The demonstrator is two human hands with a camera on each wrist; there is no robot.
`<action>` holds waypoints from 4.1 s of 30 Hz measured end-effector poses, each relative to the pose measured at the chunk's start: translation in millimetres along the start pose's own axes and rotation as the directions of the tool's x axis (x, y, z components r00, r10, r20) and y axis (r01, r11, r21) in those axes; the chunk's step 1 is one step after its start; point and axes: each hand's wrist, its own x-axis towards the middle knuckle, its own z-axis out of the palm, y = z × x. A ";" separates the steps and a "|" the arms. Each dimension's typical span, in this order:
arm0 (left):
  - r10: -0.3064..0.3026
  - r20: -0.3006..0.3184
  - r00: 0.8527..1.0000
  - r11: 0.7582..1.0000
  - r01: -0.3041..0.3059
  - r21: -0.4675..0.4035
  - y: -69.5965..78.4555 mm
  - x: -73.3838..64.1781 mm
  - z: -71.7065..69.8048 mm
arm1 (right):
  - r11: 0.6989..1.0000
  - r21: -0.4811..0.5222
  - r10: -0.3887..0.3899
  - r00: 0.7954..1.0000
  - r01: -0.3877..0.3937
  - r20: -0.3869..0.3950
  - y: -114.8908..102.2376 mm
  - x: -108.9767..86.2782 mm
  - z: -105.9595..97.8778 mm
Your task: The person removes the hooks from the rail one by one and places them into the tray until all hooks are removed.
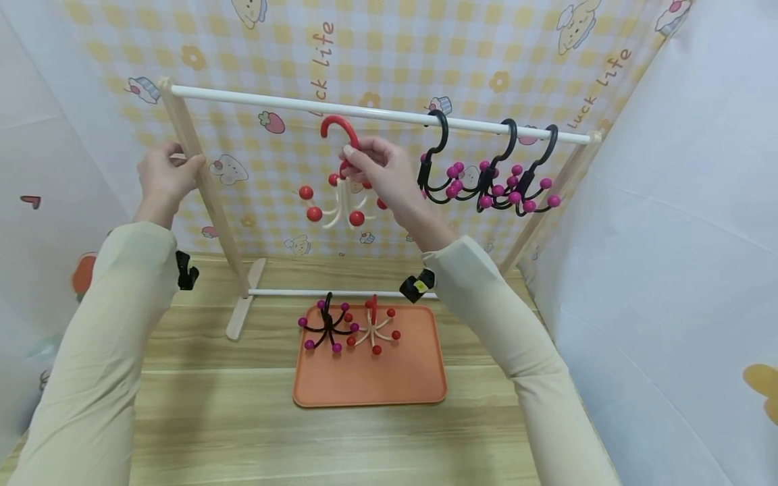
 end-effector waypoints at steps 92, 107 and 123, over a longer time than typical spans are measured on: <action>0.006 0.010 1.000 1.000 -0.006 -0.012 1.7 -0.4 -0.1 | 0.842 -0.143 0.502 0.853 -0.520 -0.142 199.3 -143.8 -107.9; 0.016 0.000 1.000 1.000 -0.016 0.005 1.8 -0.7 -0.5 | 0.870 -0.170 0.447 0.886 -0.463 -0.123 218.1 -154.6 -111.9; 0.001 0.019 1.000 1.000 -0.001 0.002 1.3 0.5 -2.2 | 0.904 -0.230 0.317 0.925 -0.361 -0.207 232.2 -162.5 -105.1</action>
